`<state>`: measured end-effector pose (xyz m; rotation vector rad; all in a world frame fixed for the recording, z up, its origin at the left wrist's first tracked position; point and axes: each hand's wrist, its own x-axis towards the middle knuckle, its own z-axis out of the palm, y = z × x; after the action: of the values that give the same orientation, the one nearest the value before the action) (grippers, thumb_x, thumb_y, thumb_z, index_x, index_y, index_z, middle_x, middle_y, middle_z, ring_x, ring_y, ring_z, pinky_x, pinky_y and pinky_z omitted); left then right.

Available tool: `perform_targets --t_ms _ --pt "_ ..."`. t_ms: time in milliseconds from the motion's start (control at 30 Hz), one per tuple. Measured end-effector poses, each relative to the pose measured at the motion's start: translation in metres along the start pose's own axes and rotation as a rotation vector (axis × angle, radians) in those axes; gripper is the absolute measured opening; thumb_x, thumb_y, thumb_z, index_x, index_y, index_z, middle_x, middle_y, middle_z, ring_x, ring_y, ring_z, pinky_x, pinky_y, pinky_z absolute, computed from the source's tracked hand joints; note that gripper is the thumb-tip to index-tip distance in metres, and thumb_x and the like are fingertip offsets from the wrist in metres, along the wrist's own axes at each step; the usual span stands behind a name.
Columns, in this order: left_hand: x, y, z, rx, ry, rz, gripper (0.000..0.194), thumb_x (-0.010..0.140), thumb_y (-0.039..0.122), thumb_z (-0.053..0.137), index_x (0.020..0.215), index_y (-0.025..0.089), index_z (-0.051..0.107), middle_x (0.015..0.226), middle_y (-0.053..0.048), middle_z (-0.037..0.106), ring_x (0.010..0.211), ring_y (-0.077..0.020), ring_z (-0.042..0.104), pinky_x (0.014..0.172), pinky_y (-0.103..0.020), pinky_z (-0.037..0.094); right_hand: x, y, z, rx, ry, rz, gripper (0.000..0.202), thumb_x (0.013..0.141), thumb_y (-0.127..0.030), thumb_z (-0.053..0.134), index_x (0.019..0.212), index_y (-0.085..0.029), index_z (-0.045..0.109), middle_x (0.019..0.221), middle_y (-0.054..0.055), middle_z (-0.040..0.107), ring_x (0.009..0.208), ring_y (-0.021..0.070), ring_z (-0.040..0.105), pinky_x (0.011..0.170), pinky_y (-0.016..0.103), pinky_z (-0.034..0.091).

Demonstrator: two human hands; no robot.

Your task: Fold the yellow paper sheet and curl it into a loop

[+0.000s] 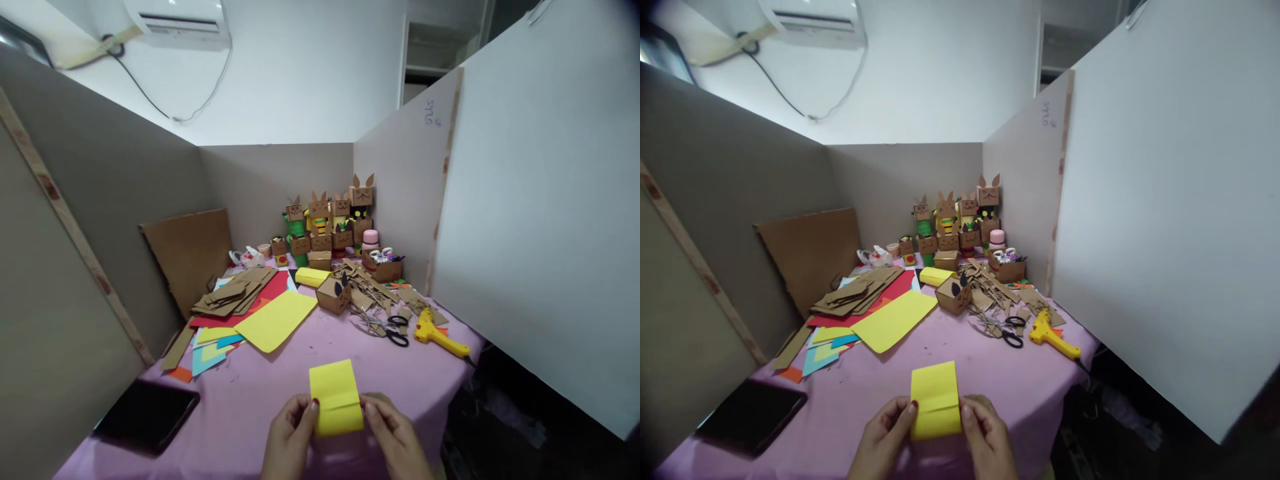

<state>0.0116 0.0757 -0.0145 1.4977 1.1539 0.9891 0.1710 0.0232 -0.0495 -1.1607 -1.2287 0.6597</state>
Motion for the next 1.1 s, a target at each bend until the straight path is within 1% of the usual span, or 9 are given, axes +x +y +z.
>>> perform_targets --t_ms 67,167,233,333,400,567,700,900,1100 --pt "-0.007 0.003 0.004 -0.103 -0.017 -0.022 0.045 0.070 0.064 0.054 0.069 0.019 0.057 0.062 0.000 0.059 0.055 -0.0158 0.052 0.050 -0.025 0.039 0.001 -0.007 -0.005 0.052 0.008 0.048 0.043 0.087 -0.053 0.045 0.085 -0.019 0.071 0.085 0.007 0.065 0.085 0.0219 0.063 0.073 0.030 0.052" --pt "-0.018 0.014 0.009 -0.280 -0.035 -0.046 0.040 0.066 0.060 0.064 0.070 0.020 0.059 0.062 0.001 0.061 0.057 -0.0155 0.053 0.053 -0.024 0.041 -0.002 -0.016 -0.009 0.047 0.039 0.071 0.044 0.084 -0.054 0.048 0.070 -0.019 0.068 0.076 0.005 0.061 0.074 0.0202 0.060 0.064 0.028 0.049" --pt "-0.025 0.023 0.011 -0.344 -0.046 -0.028 0.037 0.065 0.056 0.068 0.067 0.020 0.060 0.059 0.002 0.060 0.060 -0.0160 0.053 0.057 -0.024 0.042 -0.006 -0.024 -0.011 0.008 0.076 0.039 0.040 0.084 -0.051 0.049 0.067 -0.019 0.065 0.074 0.004 0.060 0.072 0.0195 0.059 0.064 0.027 0.047" --pt "-0.034 0.034 0.012 -0.348 -0.074 0.018 0.037 0.066 0.055 0.069 0.063 0.020 0.061 0.054 0.004 0.056 0.055 -0.0138 0.050 0.056 -0.022 0.040 -0.011 -0.037 -0.015 -0.073 0.154 -0.047 0.033 0.086 -0.044 0.049 0.068 -0.019 0.060 0.075 0.004 0.058 0.076 0.0196 0.058 0.071 0.028 0.046" --pt "-0.039 0.038 0.012 -0.374 -0.096 0.026 0.035 0.068 0.054 0.068 0.066 0.020 0.062 0.056 0.003 0.059 0.055 -0.0140 0.051 0.056 -0.023 0.041 -0.013 -0.046 -0.019 -0.084 0.109 -0.058 0.031 0.088 -0.043 0.047 0.069 -0.020 0.058 0.077 0.004 0.057 0.078 0.0200 0.058 0.073 0.028 0.046" --pt "-0.051 0.048 0.015 -0.425 -0.177 0.036 0.030 0.072 0.049 0.067 0.078 0.020 0.065 0.068 -0.002 0.069 0.070 -0.0205 0.062 0.065 -0.027 0.046 -0.016 -0.062 -0.026 -0.008 -0.098 -0.034 0.030 0.089 -0.041 0.044 0.074 -0.019 0.058 0.085 0.006 0.060 0.085 0.0215 0.060 0.076 0.030 0.047" --pt "-0.060 0.054 0.022 -0.536 -0.187 0.042 0.031 0.065 0.040 0.076 0.086 0.019 0.069 0.075 -0.004 0.073 0.070 -0.0210 0.065 0.066 -0.029 0.048 -0.020 -0.069 -0.024 -0.035 -0.121 -0.085 0.028 0.087 -0.037 0.049 0.069 -0.018 0.059 0.084 0.007 0.060 0.083 0.0214 0.060 0.074 0.030 0.048" --pt "-0.067 0.054 0.023 -0.577 -0.165 0.024 0.031 0.059 0.036 0.081 0.080 0.015 0.073 0.068 -0.005 0.073 0.066 -0.0192 0.064 0.064 -0.025 0.048 -0.026 -0.074 -0.018 0.018 -0.137 -0.094 0.024 0.085 -0.036 0.053 0.083 -0.018 0.069 0.085 0.008 0.061 0.083 0.0216 0.059 0.077 0.031 0.047" --pt "-0.069 0.051 0.013 -0.639 -0.319 -0.017 0.029 0.067 0.035 0.076 0.087 0.015 0.075 0.067 -0.006 0.072 0.064 -0.0183 0.065 0.067 -0.027 0.048 -0.029 -0.065 -0.016 0.203 -0.105 0.018 0.035 0.083 -0.048 0.054 0.079 -0.018 0.073 0.078 0.006 0.059 0.077 0.0213 0.057 0.070 0.030 0.046"
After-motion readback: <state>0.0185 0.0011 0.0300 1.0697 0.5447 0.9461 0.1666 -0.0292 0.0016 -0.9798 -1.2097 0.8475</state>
